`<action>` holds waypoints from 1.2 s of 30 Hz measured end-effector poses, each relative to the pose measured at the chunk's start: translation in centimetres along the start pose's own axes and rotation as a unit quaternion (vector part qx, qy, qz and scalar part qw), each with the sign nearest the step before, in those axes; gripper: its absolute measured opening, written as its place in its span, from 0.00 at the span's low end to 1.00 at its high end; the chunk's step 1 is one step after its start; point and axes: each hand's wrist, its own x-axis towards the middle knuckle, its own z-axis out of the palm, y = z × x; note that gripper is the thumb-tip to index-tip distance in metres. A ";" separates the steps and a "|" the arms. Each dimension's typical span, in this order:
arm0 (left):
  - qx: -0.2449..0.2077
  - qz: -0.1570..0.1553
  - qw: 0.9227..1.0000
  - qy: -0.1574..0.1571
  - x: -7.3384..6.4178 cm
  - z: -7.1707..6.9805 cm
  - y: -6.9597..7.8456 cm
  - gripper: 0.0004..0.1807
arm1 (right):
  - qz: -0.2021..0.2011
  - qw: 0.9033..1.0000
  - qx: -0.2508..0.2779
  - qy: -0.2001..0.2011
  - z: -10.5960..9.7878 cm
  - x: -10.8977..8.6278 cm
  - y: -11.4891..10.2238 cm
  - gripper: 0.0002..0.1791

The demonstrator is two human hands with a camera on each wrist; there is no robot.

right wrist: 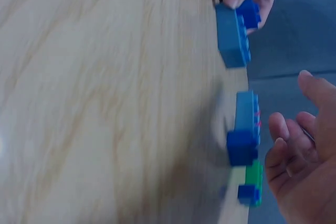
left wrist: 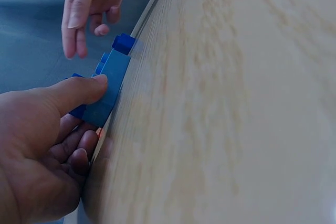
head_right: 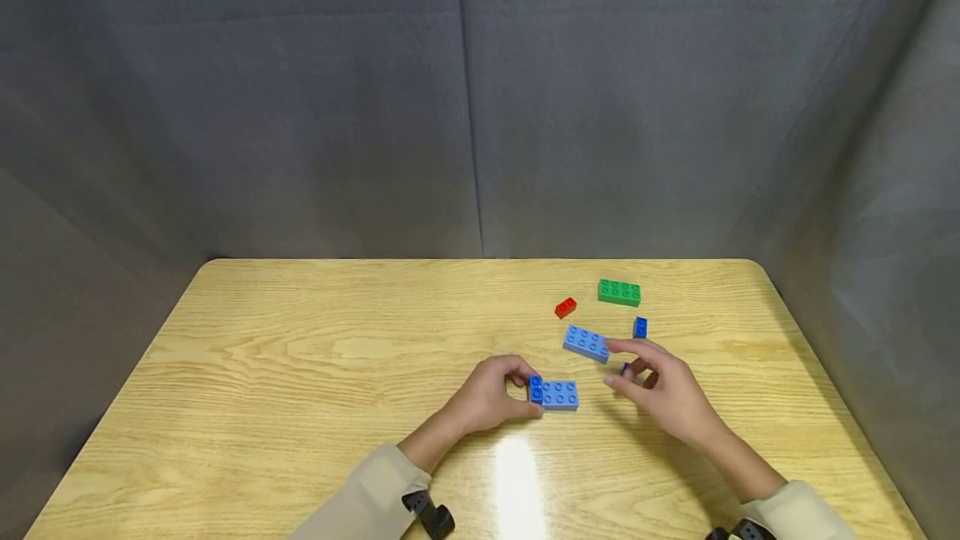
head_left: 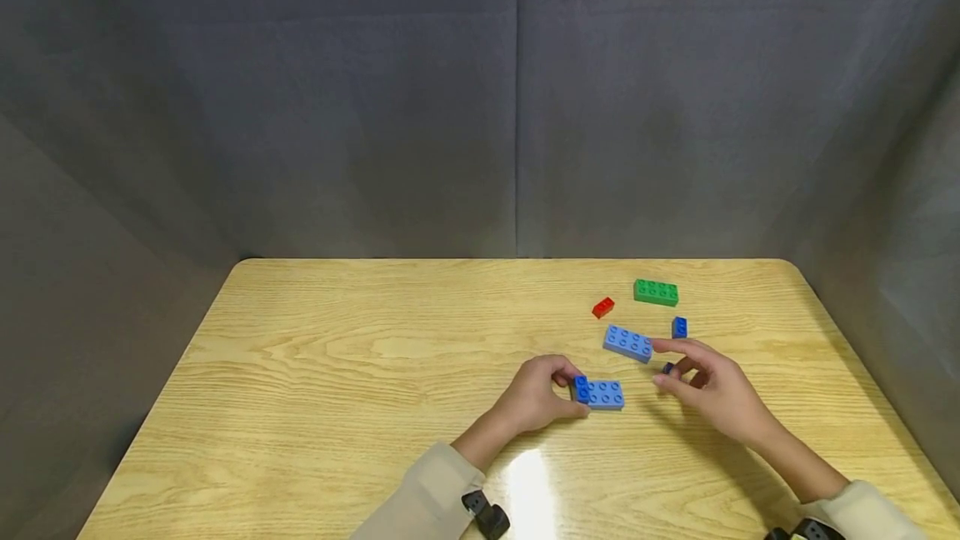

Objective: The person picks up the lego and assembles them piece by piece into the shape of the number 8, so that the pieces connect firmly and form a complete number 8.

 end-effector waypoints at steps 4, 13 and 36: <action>0.001 0.005 1.000 0.002 0.0 0.0 0.0 0.18 | 0.010 1.000 -0.008 -0.001 -0.5 -0.2 0.9 0.27; 0.002 0.004 1.000 -0.001 0.1 0.1 -0.2 0.19 | 0.040 0.999 -0.019 -0.018 -0.7 -0.6 2.3 0.27; -0.003 0.001 1.000 0.001 0.0 0.1 -0.1 0.18 | 0.037 0.998 -0.039 -0.014 0.0 -0.8 3.7 0.26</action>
